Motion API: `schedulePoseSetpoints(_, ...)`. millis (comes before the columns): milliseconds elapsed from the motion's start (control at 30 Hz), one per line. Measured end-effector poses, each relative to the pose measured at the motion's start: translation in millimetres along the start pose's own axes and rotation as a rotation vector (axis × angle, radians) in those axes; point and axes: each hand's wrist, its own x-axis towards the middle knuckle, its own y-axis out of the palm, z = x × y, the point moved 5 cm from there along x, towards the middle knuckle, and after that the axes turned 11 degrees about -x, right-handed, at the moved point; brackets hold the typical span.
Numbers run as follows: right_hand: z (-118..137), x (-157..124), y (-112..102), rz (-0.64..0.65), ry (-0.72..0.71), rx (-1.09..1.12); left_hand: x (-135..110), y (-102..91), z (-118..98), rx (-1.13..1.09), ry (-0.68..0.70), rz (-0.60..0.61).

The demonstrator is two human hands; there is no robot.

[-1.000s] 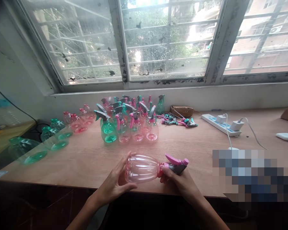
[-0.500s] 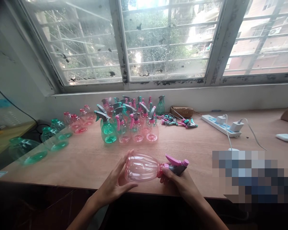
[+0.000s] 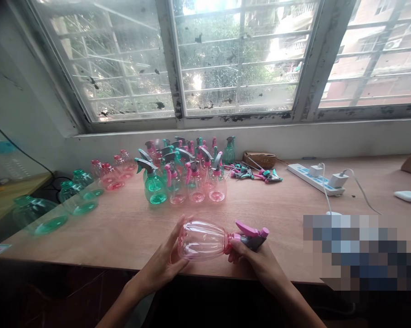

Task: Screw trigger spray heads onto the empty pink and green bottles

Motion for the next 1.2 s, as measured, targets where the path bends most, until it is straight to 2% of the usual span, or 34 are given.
schedulePoseSetpoints(200, 4, -1, 2, 0.043, -0.018, -0.062, 1, -2.6, -2, 0.031, -0.019, -0.02)
schedulePoseSetpoints(467, -4, 1, 0, 0.028, -0.024, 0.015, -1, -0.5, 0, 0.103, 0.001, -0.029)
schedulePoseSetpoints(867, -1, 0, 1, 0.036, -0.024, 0.044, -2, -0.7, 2, 0.052, 0.024, -0.038)
schedulePoseSetpoints(1033, -3, 1, 1, 0.046, -0.019, 0.032, -1, -0.5, 5, 0.018, -0.016, -0.008)
schedulePoseSetpoints(1200, -1, 1, 1, 0.011, -0.033, 0.064, 0, -2.4, 0, 0.043, 0.009, -0.013)
